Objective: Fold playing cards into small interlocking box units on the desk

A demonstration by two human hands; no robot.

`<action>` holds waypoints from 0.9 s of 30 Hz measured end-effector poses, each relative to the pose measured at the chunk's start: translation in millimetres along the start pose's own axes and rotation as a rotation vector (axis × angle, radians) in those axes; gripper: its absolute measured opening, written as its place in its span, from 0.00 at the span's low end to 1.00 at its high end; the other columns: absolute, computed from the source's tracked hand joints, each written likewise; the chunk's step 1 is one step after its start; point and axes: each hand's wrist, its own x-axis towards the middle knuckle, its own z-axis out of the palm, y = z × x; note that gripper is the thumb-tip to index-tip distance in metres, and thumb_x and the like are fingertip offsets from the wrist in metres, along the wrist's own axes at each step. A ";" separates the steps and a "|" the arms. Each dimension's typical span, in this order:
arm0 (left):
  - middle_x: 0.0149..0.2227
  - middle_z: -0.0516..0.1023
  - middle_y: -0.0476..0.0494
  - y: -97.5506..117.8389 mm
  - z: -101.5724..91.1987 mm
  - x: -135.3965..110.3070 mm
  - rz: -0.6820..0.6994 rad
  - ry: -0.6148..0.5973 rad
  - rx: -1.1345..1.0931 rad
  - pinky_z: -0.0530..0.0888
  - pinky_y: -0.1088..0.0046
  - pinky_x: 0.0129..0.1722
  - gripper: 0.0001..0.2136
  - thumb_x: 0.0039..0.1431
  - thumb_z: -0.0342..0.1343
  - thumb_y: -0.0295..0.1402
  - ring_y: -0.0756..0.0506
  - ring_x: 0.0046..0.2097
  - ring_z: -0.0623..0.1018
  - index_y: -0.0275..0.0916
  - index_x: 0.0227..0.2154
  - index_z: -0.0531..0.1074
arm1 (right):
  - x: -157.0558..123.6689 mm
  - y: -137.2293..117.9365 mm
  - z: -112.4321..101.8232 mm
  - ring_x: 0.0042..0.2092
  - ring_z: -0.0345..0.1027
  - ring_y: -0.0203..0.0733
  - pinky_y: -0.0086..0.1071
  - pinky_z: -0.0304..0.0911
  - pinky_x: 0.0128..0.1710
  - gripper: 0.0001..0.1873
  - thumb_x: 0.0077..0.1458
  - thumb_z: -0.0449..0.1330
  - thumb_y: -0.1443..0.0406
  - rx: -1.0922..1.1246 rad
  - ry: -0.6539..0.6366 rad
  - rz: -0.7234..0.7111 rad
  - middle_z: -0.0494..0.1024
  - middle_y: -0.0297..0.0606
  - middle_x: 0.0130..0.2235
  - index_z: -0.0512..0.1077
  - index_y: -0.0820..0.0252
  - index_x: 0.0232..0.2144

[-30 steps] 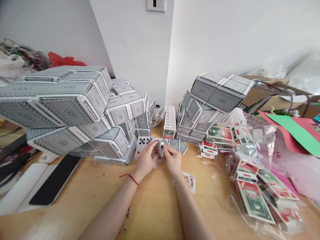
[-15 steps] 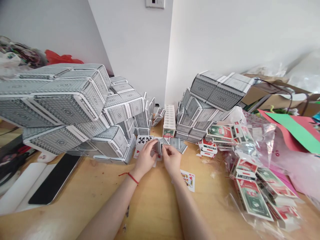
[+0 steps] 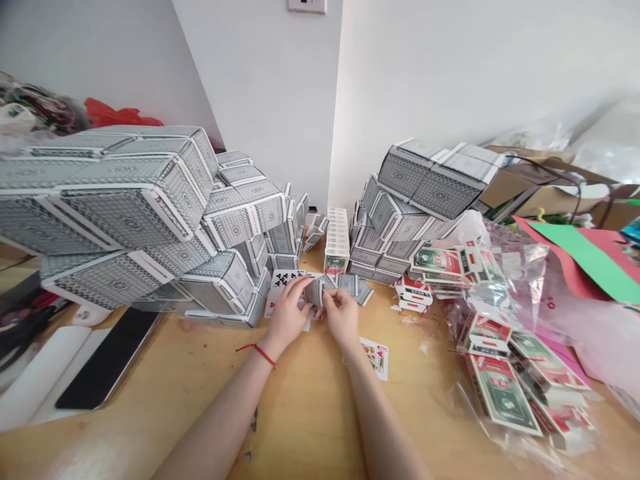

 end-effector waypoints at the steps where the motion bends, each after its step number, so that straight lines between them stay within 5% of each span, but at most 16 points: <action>1: 0.52 0.63 0.43 -0.5 -0.8 0.3 -0.012 0.018 -0.001 0.65 0.62 0.53 0.27 0.44 0.48 0.15 0.44 0.54 0.64 0.42 0.49 0.60 | 0.3 0.2 0.2 0.18 0.63 0.37 0.31 0.59 0.22 0.15 0.42 0.60 0.53 0.043 -0.029 0.010 0.70 0.31 0.16 0.67 0.59 0.24; 6: 0.51 0.63 0.43 -1.0 -4.2 1.2 -0.036 0.044 -0.001 0.66 0.62 0.52 0.27 0.45 0.48 0.15 0.44 0.54 0.64 0.43 0.49 0.60 | 2.2 4.2 0.5 0.21 0.65 0.36 0.31 0.61 0.26 0.14 0.42 0.61 0.55 0.127 -0.090 0.065 0.73 0.34 0.18 0.67 0.61 0.22; 13: 0.51 0.63 0.43 4.0 -4.4 1.8 -0.014 0.030 0.010 0.63 0.61 0.54 0.27 0.44 0.48 0.15 0.44 0.54 0.63 0.43 0.48 0.61 | 5.6 10.6 0.3 0.19 0.63 0.37 0.31 0.60 0.23 0.15 0.42 0.59 0.53 0.024 0.031 0.026 0.70 0.33 0.15 0.65 0.59 0.21; 19: 0.49 0.63 0.42 3.4 -2.4 2.2 -0.028 0.065 0.017 0.64 0.61 0.53 0.26 0.45 0.50 0.16 0.44 0.53 0.64 0.42 0.48 0.60 | 2.1 3.0 1.8 0.20 0.64 0.36 0.31 0.62 0.25 0.16 0.45 0.57 0.52 0.092 -0.004 0.011 0.71 0.33 0.17 0.64 0.59 0.23; 27: 0.49 0.62 0.42 -0.4 -3.2 2.2 -0.058 0.064 0.027 0.65 0.61 0.52 0.26 0.45 0.51 0.17 0.43 0.53 0.64 0.43 0.48 0.60 | 5.1 11.4 5.3 0.24 0.69 0.40 0.33 0.65 0.26 0.20 0.35 0.65 0.55 0.104 -0.016 -0.012 0.74 0.34 0.22 0.64 0.59 0.28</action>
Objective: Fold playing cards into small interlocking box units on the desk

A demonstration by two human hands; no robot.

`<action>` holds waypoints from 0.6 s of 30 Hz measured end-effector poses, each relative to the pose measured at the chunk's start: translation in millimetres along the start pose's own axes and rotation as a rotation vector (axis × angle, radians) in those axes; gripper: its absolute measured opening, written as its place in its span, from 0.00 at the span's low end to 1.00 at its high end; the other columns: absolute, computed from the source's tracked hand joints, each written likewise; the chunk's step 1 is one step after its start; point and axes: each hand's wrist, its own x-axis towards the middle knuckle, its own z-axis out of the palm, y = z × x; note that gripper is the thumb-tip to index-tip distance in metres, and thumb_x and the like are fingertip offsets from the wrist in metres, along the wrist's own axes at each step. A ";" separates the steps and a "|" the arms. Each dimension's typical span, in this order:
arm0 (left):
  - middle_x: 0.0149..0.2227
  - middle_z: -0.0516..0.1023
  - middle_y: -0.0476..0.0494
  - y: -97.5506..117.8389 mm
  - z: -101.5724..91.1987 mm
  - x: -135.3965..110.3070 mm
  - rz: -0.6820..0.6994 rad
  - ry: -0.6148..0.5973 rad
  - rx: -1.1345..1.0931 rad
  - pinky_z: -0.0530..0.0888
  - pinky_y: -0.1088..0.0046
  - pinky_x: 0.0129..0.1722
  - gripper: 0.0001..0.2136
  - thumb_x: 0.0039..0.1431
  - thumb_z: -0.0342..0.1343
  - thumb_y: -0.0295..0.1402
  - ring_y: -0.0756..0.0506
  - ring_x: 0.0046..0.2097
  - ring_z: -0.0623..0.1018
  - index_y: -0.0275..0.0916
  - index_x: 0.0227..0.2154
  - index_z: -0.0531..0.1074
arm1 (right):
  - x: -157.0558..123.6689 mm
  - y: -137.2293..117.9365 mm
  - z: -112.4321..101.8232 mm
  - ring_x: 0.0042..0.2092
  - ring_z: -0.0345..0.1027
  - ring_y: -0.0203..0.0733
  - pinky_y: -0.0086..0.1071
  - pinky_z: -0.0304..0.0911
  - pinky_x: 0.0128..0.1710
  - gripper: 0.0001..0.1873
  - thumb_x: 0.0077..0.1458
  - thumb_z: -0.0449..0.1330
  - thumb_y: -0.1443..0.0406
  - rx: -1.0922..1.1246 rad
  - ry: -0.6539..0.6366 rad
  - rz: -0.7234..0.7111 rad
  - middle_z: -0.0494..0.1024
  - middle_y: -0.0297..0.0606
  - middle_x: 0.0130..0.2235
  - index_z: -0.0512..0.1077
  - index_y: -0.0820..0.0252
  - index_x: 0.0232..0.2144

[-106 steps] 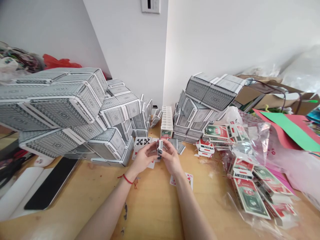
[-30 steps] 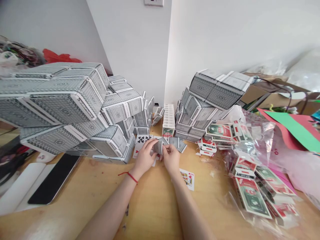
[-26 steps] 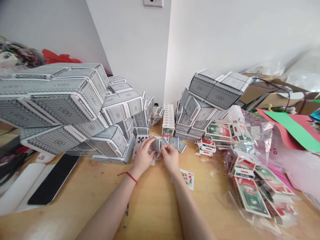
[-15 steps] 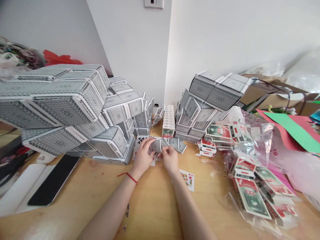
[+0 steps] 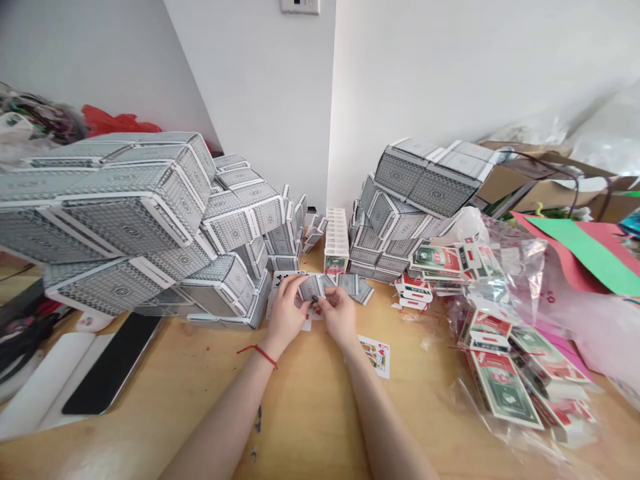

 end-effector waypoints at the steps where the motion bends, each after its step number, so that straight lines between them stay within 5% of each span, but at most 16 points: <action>1: 0.49 0.62 0.42 -0.2 0.2 0.0 -0.001 0.001 -0.003 0.66 0.61 0.52 0.26 0.45 0.51 0.17 0.43 0.53 0.64 0.43 0.48 0.61 | 0.6 1.2 -0.7 0.24 0.69 0.40 0.34 0.65 0.26 0.20 0.35 0.65 0.55 -0.001 0.001 0.003 0.74 0.34 0.22 0.64 0.59 0.27; 18: 0.50 0.63 0.42 1.2 1.1 -0.4 0.009 -0.001 0.013 0.64 0.64 0.54 0.25 0.45 0.50 0.18 0.44 0.54 0.64 0.42 0.48 0.61 | -3.7 -3.0 -1.9 0.20 0.67 0.40 0.32 0.62 0.21 0.16 0.38 0.63 0.56 -0.093 0.048 0.025 0.73 0.35 0.18 0.65 0.60 0.25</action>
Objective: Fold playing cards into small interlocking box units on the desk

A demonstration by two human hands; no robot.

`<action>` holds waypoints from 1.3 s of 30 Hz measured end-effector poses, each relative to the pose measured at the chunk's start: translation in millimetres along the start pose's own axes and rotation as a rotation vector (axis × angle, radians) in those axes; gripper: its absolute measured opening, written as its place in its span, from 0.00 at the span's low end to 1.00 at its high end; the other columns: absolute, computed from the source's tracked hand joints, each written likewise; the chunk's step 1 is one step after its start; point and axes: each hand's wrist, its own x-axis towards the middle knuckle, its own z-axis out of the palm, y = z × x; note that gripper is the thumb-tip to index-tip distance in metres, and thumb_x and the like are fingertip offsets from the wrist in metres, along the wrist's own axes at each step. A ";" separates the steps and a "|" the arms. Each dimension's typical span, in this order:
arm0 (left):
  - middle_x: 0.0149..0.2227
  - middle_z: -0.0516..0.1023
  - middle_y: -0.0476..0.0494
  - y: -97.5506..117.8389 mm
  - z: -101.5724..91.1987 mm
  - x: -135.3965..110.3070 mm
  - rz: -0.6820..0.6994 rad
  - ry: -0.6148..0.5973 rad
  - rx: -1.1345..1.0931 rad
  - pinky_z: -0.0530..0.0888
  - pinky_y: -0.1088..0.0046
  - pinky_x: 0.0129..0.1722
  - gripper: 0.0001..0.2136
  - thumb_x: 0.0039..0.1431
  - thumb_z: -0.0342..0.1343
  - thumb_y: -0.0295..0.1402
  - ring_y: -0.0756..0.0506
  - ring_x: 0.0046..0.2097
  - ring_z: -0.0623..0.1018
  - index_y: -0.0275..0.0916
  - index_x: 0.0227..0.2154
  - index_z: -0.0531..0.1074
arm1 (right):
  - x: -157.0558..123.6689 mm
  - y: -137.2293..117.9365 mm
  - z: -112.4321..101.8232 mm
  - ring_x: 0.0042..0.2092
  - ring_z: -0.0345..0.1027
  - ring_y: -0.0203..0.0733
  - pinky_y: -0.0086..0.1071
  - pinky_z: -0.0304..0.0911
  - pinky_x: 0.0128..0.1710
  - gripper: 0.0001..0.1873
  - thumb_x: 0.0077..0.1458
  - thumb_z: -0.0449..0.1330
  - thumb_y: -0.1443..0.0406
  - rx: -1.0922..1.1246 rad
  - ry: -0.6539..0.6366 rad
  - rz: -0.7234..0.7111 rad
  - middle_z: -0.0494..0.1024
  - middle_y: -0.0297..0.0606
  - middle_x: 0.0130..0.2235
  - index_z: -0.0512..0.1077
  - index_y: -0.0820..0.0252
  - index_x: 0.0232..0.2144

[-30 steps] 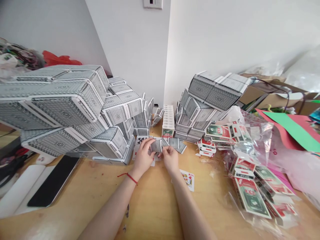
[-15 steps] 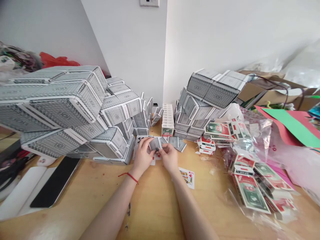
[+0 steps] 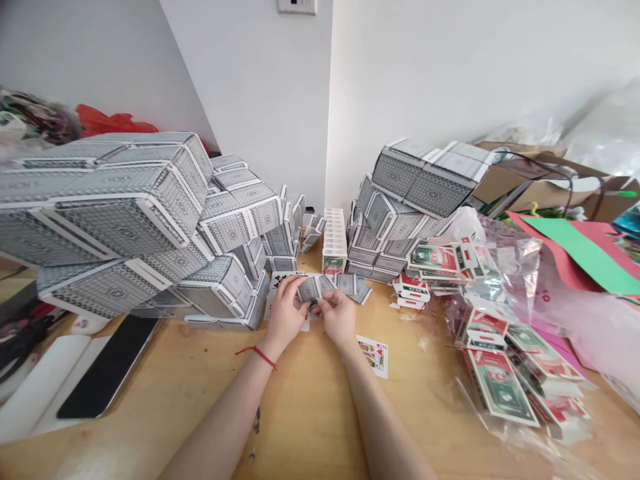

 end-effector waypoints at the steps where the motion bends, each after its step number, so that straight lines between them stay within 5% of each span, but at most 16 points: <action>1: 0.50 0.63 0.42 0.9 -0.3 -0.1 0.007 -0.002 0.001 0.64 0.64 0.54 0.25 0.46 0.51 0.18 0.44 0.54 0.64 0.42 0.48 0.61 | -0.6 -0.9 -0.1 0.20 0.66 0.39 0.31 0.61 0.21 0.15 0.39 0.63 0.56 0.001 -0.014 -0.018 0.73 0.34 0.18 0.64 0.60 0.25; 7: 0.51 0.63 0.43 4.9 -0.7 -1.3 0.042 -0.026 0.028 0.63 0.66 0.54 0.26 0.47 0.49 0.18 0.45 0.55 0.63 0.42 0.50 0.60 | -6.2 -3.4 3.0 0.23 0.66 0.38 0.32 0.64 0.23 0.22 0.48 0.56 0.60 -0.020 -0.092 -0.145 0.70 0.32 0.24 0.60 0.59 0.46; 13: 0.52 0.63 0.43 1.0 -0.1 -1.6 0.035 -0.021 0.021 0.65 0.66 0.53 0.26 0.48 0.49 0.18 0.45 0.54 0.64 0.43 0.51 0.59 | -8.8 -0.6 4.9 0.23 0.67 0.39 0.34 0.65 0.24 0.23 0.52 0.51 0.61 -0.049 -0.161 -0.183 0.70 0.34 0.24 0.56 0.58 0.51; 31: 0.52 0.62 0.43 -6.0 4.6 -4.1 0.061 -0.038 -0.030 0.65 0.66 0.54 0.26 0.49 0.47 0.20 0.46 0.55 0.63 0.44 0.53 0.58 | -9.9 2.0 2.3 0.25 0.67 0.38 0.33 0.67 0.25 0.20 0.53 0.49 0.64 -0.165 -0.213 -0.280 0.71 0.38 0.30 0.57 0.57 0.50; 36: 0.53 0.60 0.42 -2.3 5.9 -4.0 0.031 -0.020 -0.017 0.66 0.66 0.53 0.26 0.50 0.48 0.22 0.45 0.55 0.62 0.43 0.53 0.57 | -5.4 5.7 4.6 0.29 0.69 0.40 0.33 0.67 0.29 0.18 0.51 0.52 0.62 -0.177 -0.072 -0.296 0.73 0.39 0.34 0.61 0.57 0.45; 39: 0.53 0.60 0.41 -1.2 6.2 -3.8 0.020 -0.001 -0.004 0.67 0.67 0.51 0.26 0.50 0.49 0.23 0.45 0.55 0.62 0.43 0.54 0.56 | -4.1 6.9 5.2 0.23 0.67 0.38 0.31 0.65 0.23 0.13 0.50 0.53 0.60 -0.199 -0.042 -0.252 0.72 0.35 0.25 0.64 0.58 0.39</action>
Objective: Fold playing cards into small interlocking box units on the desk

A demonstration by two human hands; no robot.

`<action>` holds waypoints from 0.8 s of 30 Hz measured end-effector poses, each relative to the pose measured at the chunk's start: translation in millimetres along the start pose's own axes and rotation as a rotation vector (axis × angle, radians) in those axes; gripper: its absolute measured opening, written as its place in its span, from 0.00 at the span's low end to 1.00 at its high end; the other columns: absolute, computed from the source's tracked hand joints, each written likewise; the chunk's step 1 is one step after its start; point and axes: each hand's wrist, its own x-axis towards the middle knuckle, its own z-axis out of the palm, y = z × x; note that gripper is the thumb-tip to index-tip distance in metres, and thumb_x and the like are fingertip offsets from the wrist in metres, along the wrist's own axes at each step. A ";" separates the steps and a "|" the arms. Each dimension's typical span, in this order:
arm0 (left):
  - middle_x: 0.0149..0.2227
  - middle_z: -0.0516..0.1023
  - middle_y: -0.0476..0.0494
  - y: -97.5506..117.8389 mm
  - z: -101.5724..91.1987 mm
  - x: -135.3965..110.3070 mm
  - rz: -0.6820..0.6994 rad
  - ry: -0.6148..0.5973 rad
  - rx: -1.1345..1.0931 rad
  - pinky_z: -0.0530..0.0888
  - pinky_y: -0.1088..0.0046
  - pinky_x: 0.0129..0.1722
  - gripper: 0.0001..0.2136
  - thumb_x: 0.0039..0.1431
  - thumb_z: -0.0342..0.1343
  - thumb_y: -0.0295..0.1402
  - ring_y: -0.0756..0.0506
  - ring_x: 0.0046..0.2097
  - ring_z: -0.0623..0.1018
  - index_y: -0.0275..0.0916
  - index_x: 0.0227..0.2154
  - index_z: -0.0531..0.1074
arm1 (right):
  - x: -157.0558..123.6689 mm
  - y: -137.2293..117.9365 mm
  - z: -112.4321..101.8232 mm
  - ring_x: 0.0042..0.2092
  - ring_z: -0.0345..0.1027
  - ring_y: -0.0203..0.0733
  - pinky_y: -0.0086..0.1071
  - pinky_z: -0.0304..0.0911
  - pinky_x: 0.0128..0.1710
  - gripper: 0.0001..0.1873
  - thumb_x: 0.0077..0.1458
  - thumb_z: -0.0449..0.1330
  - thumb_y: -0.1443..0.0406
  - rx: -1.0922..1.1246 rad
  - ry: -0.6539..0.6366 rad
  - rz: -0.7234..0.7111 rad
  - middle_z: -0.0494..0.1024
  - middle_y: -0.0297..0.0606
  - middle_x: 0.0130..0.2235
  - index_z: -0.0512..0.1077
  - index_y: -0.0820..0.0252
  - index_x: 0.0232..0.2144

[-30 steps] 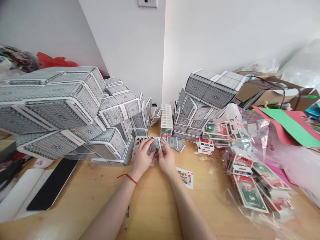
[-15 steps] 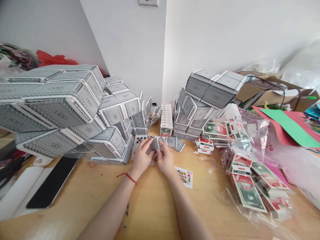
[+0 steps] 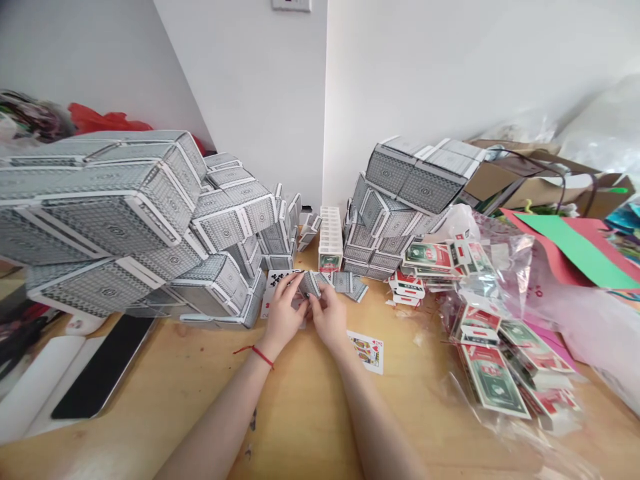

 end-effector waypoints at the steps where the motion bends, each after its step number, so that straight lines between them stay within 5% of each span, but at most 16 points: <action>1: 0.53 0.60 0.41 -0.1 0.1 0.1 0.004 0.001 0.004 0.67 0.67 0.51 0.26 0.50 0.49 0.23 0.45 0.55 0.62 0.43 0.54 0.56 | 0.0 0.1 0.0 0.21 0.65 0.38 0.31 0.64 0.21 0.12 0.50 0.53 0.60 0.003 -0.005 0.021 0.71 0.33 0.22 0.65 0.58 0.37; 8: 0.53 0.59 0.41 -1.2 1.9 -0.6 0.003 -0.061 -0.017 0.71 0.68 0.46 0.26 0.49 0.50 0.22 0.47 0.47 0.70 0.44 0.53 0.58 | -1.1 -7.4 -1.4 0.17 0.61 0.36 0.29 0.58 0.18 0.07 0.49 0.54 0.60 0.056 0.004 0.086 0.64 0.28 0.16 0.63 0.58 0.26; 14: 0.54 0.58 0.40 5.3 -4.1 1.5 0.043 -0.063 -0.119 0.63 0.64 0.53 0.26 0.47 0.50 0.22 0.43 0.55 0.62 0.41 0.52 0.59 | 2.9 -19.3 -4.4 0.19 0.63 0.35 0.28 0.59 0.17 0.16 0.47 0.56 0.60 0.275 -0.062 0.174 0.70 0.29 0.22 0.60 0.57 0.38; 19: 0.49 0.65 0.39 4.9 -2.5 3.9 -0.178 0.046 -0.249 0.68 0.68 0.45 0.16 0.57 0.44 0.29 0.47 0.48 0.69 0.39 0.49 0.58 | 1.8 -20.6 -3.0 0.16 0.62 0.35 0.27 0.59 0.16 0.14 0.51 0.51 0.55 0.336 -0.180 0.221 0.65 0.23 0.15 0.56 0.55 0.37; 24: 0.36 0.71 0.43 4.0 0.7 3.0 -0.261 0.000 -0.212 0.68 0.71 0.36 0.07 0.60 0.40 0.32 0.49 0.37 0.71 0.38 0.39 0.58 | -3.6 -15.2 4.0 0.15 0.61 0.36 0.29 0.60 0.15 0.13 0.54 0.47 0.53 0.218 -0.254 0.204 0.65 0.26 0.15 0.58 0.55 0.34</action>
